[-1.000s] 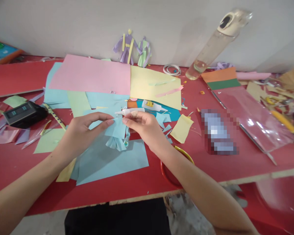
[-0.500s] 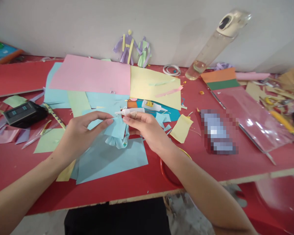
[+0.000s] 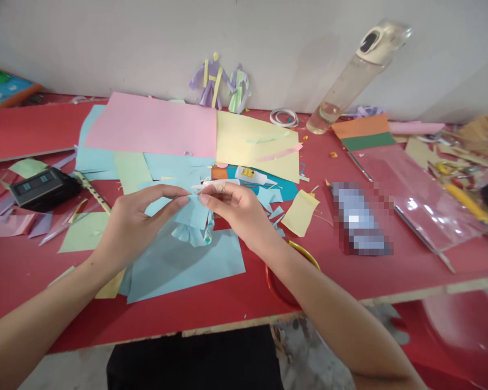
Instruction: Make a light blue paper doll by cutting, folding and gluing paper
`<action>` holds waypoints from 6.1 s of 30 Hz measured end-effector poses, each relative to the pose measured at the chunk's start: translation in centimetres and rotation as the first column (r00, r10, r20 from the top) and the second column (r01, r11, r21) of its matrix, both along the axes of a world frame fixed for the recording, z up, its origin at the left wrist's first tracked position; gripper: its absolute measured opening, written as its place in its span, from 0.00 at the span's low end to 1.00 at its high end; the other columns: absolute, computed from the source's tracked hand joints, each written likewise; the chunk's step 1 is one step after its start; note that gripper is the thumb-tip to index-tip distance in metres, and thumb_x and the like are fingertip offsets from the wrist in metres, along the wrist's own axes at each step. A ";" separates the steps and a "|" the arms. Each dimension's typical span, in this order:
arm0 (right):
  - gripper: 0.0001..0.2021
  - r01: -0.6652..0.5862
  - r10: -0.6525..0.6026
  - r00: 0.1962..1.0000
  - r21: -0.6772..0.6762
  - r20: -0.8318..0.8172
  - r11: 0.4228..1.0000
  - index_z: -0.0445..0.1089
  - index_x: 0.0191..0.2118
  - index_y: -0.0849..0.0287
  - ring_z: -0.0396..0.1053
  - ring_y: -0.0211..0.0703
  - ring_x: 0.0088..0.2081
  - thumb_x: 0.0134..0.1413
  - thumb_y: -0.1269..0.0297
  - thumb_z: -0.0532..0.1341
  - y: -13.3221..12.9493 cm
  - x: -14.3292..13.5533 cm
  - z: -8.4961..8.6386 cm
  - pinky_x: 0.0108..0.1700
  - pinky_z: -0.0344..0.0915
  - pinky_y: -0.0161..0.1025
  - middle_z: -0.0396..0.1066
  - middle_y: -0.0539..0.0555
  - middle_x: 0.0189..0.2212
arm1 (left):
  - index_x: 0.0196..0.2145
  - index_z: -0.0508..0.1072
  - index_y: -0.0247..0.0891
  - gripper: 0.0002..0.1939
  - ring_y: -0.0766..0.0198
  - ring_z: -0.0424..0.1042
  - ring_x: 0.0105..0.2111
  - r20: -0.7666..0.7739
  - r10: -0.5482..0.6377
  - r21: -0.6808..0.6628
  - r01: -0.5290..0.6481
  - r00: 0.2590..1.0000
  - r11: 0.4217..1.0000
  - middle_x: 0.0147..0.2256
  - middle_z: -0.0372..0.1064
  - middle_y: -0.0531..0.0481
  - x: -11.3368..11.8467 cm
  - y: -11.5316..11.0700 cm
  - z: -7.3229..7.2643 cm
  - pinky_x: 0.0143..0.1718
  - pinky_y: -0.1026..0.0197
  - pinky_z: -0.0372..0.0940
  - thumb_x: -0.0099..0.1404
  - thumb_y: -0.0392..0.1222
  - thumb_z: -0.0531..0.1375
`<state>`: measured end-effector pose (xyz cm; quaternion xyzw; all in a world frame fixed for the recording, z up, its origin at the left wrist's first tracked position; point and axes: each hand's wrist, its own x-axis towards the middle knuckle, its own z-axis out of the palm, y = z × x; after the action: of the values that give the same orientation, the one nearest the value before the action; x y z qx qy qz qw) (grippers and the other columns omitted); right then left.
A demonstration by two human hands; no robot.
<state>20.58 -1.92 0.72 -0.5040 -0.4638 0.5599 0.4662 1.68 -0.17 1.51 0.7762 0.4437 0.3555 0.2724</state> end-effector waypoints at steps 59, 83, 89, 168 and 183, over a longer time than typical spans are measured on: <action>0.09 0.027 -0.041 0.990 0.105 0.136 0.994 0.76 0.33 0.55 0.73 0.45 0.41 0.50 0.56 0.69 -0.1 0.1 0.4 0.45 0.69 0.41 0.76 0.52 0.36 | 0.40 0.75 0.43 0.08 0.63 0.74 0.40 -0.007 -0.058 0.134 0.059 0.998 0.989 0.39 0.76 0.52 -0.2 -0.3 0.4 0.42 0.61 0.69 0.70 0.35 0.56; 0.13 -0.019 0.016 0.989 0.021 0.149 1.000 0.76 0.30 0.57 0.72 0.43 0.38 0.47 0.52 0.70 0.0 0.4 0.7 0.44 0.68 0.40 0.74 0.51 0.32 | 0.40 0.75 0.37 0.06 0.66 0.74 0.39 0.010 -0.093 0.233 0.088 0.996 0.969 0.38 0.76 0.49 -0.1 0.1 -0.2 0.41 0.64 0.68 0.69 0.32 0.58; 0.12 -0.043 0.037 0.998 -0.114 -0.054 0.993 0.75 0.29 0.58 0.70 0.36 0.32 0.43 0.56 0.73 0.2 0.5 0.2 0.40 0.67 0.37 0.71 0.48 0.27 | 0.41 0.75 0.37 0.07 0.67 0.74 0.40 0.013 -0.101 0.254 0.095 0.995 0.963 0.38 0.76 0.49 -0.1 -0.2 -0.3 0.43 0.65 0.68 0.69 0.31 0.58; 0.11 -0.382 0.379 0.913 0.005 -0.149 0.924 0.74 0.35 0.56 0.67 0.35 0.31 0.44 0.63 0.72 -0.6 0.0 -0.1 0.31 0.66 0.33 0.69 0.47 0.29 | 0.43 0.75 0.46 0.11 0.56 0.68 0.55 0.222 -0.549 0.057 0.551 0.806 0.832 0.48 0.72 0.45 -0.8 1.2 0.1 0.57 0.47 0.66 0.68 0.32 0.57; 0.14 -0.059 0.054 0.990 0.035 0.129 0.998 0.70 0.28 0.56 0.61 0.35 0.26 0.50 0.51 0.69 -0.2 0.1 -0.6 0.27 0.61 0.34 0.63 0.46 0.23 | 0.37 0.76 0.41 0.10 0.59 0.75 0.37 0.112 -0.145 -0.178 0.163 0.983 0.970 0.37 0.77 0.50 -0.3 0.5 0.0 0.41 0.59 0.70 0.68 0.49 0.59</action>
<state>20.71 -2.11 0.09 -0.5166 -0.5175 0.5304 0.4289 1.39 0.33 1.54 0.7610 0.3995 0.3278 0.3922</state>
